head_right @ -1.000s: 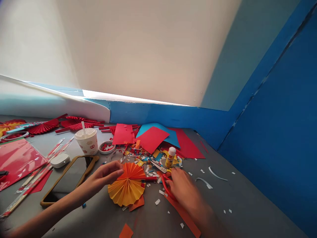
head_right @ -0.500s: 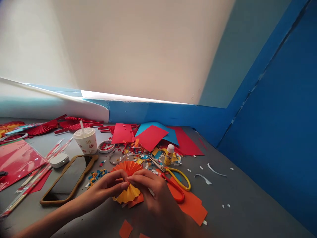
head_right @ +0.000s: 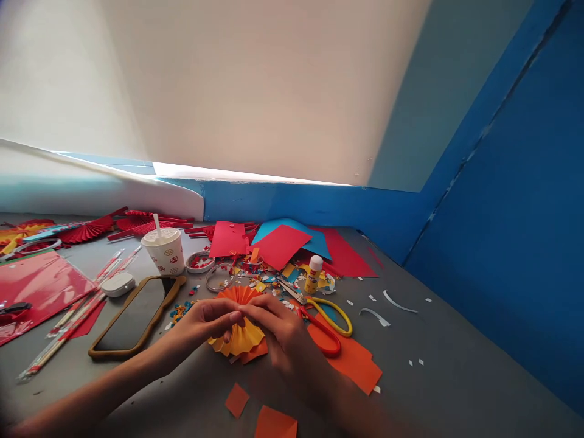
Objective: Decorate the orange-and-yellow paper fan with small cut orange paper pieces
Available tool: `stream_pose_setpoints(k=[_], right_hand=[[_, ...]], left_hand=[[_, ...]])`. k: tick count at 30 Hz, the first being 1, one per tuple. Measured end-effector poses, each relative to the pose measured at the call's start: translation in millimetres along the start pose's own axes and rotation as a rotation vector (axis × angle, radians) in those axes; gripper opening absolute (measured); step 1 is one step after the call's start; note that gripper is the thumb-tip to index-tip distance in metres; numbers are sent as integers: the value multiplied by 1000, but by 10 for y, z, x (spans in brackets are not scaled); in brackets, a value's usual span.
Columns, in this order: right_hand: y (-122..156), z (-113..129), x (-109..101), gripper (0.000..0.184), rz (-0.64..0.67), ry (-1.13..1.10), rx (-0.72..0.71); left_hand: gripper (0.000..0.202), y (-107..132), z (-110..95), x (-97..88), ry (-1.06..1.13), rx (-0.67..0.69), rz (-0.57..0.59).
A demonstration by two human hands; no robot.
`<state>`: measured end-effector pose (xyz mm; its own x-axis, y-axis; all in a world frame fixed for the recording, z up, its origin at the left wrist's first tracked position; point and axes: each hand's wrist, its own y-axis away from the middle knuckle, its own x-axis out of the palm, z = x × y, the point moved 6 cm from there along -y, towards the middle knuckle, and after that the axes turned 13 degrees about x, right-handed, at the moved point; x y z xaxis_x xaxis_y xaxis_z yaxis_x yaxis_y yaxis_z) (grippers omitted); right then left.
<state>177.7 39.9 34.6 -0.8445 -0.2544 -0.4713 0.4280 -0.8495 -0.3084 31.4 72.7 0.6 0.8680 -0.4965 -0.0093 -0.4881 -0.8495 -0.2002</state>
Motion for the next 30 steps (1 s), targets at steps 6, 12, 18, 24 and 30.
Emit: stream_pose_setpoints(k=[6, 12, 18, 24, 30], right_hand=[[-3, 15, -7, 39, -13, -6, 34], [-9, -7, -4, 37, -24, 26, 7], [-21, -14, -13, 33, -64, 83, -58], [-7, 11, -1, 31, -58, 126, -49], [-30, -62, 3, 30, -54, 154, -57]], left_hand=[[30, 13, -51, -6, -20, 11, -4], [30, 18, -83, 3, -11, 2, -6], [30, 23, -93, 4, -17, -2, -6], [32, 44, -64, 17, -34, -15, 20], [33, 29, -22, 5, -26, -23, 25]])
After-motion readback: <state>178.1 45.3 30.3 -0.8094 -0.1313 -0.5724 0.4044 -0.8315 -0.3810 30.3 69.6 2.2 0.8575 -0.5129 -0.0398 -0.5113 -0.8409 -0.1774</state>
